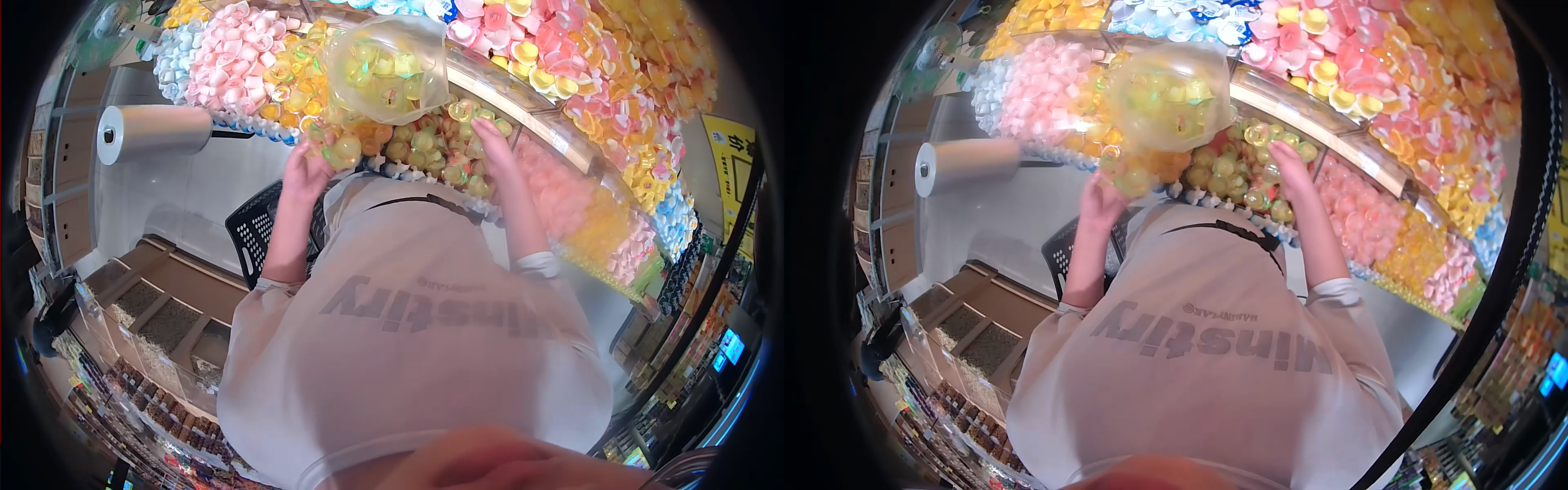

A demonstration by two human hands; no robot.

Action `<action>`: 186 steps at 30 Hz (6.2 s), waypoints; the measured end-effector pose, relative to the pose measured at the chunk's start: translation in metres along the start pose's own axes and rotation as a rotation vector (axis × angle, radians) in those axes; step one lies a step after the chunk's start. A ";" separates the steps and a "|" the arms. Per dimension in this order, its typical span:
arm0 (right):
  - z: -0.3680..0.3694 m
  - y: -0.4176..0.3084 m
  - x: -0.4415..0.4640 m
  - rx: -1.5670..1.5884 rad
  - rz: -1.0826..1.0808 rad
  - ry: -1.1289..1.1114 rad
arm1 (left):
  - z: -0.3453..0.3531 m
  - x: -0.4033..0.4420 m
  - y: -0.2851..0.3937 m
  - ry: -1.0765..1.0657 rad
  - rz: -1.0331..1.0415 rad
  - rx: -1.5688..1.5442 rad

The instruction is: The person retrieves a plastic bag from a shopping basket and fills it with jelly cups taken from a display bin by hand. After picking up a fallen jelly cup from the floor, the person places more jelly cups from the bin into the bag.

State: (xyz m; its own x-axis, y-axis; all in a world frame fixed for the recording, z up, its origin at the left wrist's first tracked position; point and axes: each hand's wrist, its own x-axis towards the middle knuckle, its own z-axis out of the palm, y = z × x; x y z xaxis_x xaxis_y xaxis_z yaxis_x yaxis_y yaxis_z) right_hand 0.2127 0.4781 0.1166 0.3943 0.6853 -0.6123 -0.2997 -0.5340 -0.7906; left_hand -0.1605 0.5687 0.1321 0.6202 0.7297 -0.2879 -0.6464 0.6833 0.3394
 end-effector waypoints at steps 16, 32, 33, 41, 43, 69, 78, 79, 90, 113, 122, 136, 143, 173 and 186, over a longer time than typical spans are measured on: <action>0.119 -0.092 0.129 -0.901 -0.697 -0.307 | 0.067 0.178 0.110 0.007 0.576 1.718; 0.149 -0.094 0.035 0.364 -0.467 -0.210 | 0.019 0.202 0.117 -0.306 0.456 1.906; 0.145 -0.090 0.040 0.377 -0.469 -0.216 | 0.020 0.195 0.115 -0.256 0.502 1.945; 0.126 -0.053 0.069 0.120 -0.183 -0.088 | 0.057 0.104 0.090 0.002 0.711 1.859; 0.117 -0.041 0.078 0.083 -0.264 -0.112 | 0.062 0.077 0.075 0.072 0.766 1.740; 0.061 -0.001 0.094 0.678 -0.207 0.106 | 0.118 0.002 -0.041 -0.057 0.616 1.893; 0.067 0.030 0.146 0.127 -0.343 0.089 | 0.117 -0.005 -0.051 -0.043 0.593 1.843; 0.067 0.031 0.150 0.070 -0.331 0.142 | 0.117 -0.006 -0.052 -0.053 0.593 1.850; 0.081 -0.007 0.143 0.010 -0.328 -0.078 | 0.115 -0.011 -0.052 -0.050 0.562 1.843; -0.001 0.004 0.073 0.203 -0.194 -0.199 | 0.114 -0.007 -0.067 -0.099 0.507 1.837; -0.070 0.064 0.000 -0.707 -0.186 -0.013 | 0.098 0.019 -0.091 -0.344 0.172 1.959; -0.015 0.056 0.036 -0.623 -0.484 0.076 | 0.083 0.031 -0.095 -0.471 0.118 2.045; 0.058 0.041 0.106 -1.102 -0.706 0.063 | 0.084 0.014 -0.085 -0.409 0.121 1.958; 0.038 0.072 0.095 -1.017 -0.293 -0.037 | 0.094 0.018 -0.069 -0.324 0.103 1.886; 0.066 0.063 0.089 -1.205 -0.365 0.054 | 0.092 0.000 -0.066 -0.233 0.089 1.907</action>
State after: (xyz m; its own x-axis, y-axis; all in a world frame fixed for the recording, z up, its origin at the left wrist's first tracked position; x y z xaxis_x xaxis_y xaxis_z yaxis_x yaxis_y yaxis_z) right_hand 0.1718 0.5382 0.0123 0.3300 0.8822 -0.3360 0.8041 -0.4491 -0.3895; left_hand -0.0767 0.5215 0.1915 0.7607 0.6280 -0.1644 0.4931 -0.3943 0.7755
